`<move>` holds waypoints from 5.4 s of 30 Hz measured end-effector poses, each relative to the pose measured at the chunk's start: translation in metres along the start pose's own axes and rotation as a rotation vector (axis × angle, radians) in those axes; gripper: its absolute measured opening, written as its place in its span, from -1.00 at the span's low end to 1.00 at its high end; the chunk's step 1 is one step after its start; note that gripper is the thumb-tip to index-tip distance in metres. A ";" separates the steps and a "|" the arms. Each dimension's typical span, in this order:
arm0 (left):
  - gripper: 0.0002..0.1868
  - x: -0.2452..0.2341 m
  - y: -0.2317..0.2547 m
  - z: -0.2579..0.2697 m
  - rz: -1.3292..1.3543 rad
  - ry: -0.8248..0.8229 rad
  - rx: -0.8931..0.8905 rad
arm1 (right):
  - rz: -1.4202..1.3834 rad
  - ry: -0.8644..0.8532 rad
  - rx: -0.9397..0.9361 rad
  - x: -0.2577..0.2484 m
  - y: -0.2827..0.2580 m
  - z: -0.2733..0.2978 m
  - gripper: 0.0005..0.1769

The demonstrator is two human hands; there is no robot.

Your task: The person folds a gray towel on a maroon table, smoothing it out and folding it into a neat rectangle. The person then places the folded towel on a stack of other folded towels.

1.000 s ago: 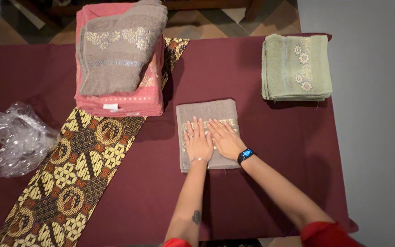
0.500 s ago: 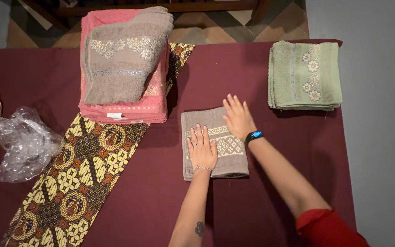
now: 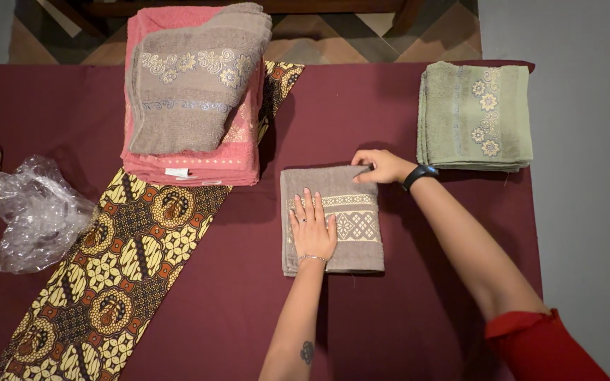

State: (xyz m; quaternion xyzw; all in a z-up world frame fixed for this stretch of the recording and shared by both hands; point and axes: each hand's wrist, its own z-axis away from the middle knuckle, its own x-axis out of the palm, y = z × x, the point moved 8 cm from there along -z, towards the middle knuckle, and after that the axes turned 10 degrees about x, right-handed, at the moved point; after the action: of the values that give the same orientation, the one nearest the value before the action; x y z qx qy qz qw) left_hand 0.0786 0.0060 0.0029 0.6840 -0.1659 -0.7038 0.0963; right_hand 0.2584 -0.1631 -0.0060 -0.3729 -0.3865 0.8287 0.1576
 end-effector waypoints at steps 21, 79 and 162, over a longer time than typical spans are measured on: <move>-0.12 0.009 -0.008 0.003 0.049 -0.022 -0.023 | 0.697 0.297 -0.392 0.123 -0.112 0.046 -0.40; -0.28 0.019 0.008 0.035 -0.052 -0.076 0.045 | 0.620 0.650 0.145 0.147 -0.063 0.117 -0.30; -0.25 0.098 -0.032 0.091 0.618 -0.040 -0.649 | -0.556 0.398 0.679 0.079 0.127 0.201 -0.30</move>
State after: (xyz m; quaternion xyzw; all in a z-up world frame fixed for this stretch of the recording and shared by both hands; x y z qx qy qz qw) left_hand -0.0131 0.0097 -0.0989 0.5229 -0.1347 -0.6708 0.5084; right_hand 0.0601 -0.3073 -0.0562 -0.3342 -0.1412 0.7471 0.5570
